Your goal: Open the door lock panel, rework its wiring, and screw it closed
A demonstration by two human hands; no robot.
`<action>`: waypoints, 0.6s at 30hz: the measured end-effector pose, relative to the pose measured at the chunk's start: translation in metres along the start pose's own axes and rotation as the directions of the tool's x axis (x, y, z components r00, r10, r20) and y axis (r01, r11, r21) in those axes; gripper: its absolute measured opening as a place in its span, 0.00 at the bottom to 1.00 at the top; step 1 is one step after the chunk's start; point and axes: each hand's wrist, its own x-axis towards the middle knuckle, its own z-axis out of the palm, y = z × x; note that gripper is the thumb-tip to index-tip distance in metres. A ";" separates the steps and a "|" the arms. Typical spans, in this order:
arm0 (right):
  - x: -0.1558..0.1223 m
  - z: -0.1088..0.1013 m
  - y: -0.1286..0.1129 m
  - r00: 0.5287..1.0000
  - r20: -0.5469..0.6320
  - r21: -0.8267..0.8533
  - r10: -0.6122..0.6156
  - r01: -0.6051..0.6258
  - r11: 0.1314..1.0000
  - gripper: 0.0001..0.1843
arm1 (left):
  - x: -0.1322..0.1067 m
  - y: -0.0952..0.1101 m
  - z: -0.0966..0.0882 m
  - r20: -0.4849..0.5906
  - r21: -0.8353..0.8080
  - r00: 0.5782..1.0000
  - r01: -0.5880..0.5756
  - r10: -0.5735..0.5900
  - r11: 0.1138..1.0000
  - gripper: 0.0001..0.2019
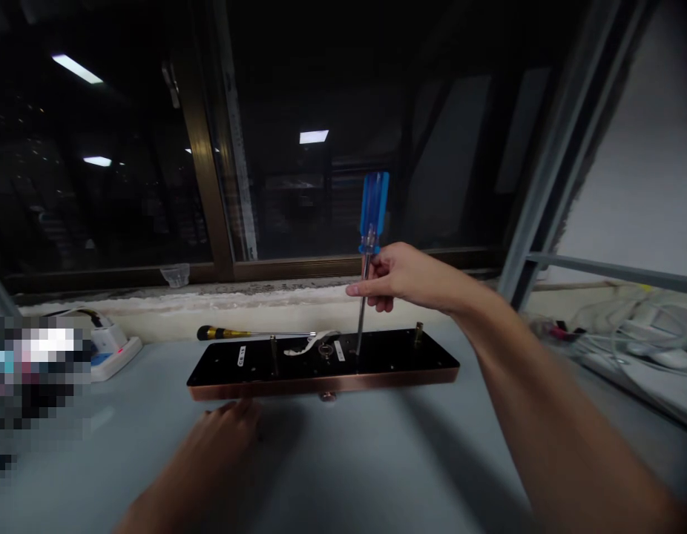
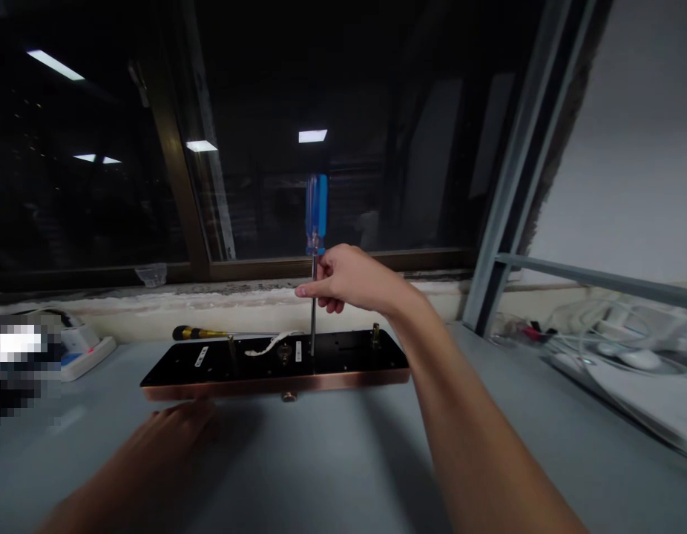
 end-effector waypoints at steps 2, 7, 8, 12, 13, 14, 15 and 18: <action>0.002 0.004 -0.001 0.998 -0.057 -0.077 -0.015 0.010 0.997 0.17 | 0.000 -0.001 0.001 -0.021 -0.002 1.000 -0.008 0.008 1.000 0.20; 0.000 0.007 -0.006 0.998 -0.003 0.002 -0.057 0.057 0.998 0.14 | 0.000 -0.006 0.010 -0.097 0.031 0.995 -0.030 0.032 0.999 0.19; -0.001 0.006 -0.007 0.998 0.030 0.050 -0.057 0.056 0.997 0.13 | 0.000 -0.007 0.013 -0.118 0.035 0.992 -0.035 0.039 0.999 0.18; -0.009 -0.003 -0.009 0.988 0.142 0.157 -0.052 0.030 0.987 0.09 | 0.000 -0.010 0.022 -0.259 0.071 0.960 -0.091 0.106 0.993 0.17; -0.011 -0.006 -0.009 0.985 0.166 0.167 -0.053 0.024 0.986 0.08 | 0.000 -0.010 0.022 -0.310 0.086 0.940 -0.119 0.140 0.989 0.16; -0.013 -0.009 -0.008 0.981 0.190 0.173 -0.050 0.017 0.985 0.07 | 0.000 -0.009 0.021 -0.367 0.095 0.912 -0.160 0.184 0.983 0.15; -0.015 -0.011 -0.008 0.976 0.213 0.177 -0.046 0.008 0.984 0.06 | 0.000 -0.006 0.018 -0.435 0.093 0.871 -0.206 0.226 0.974 0.15; -0.019 -0.017 -0.008 0.957 0.285 0.187 -0.053 -0.002 0.982 0.08 | 0.002 0.012 0.002 -0.649 0.063 0.690 -0.369 0.319 0.927 0.12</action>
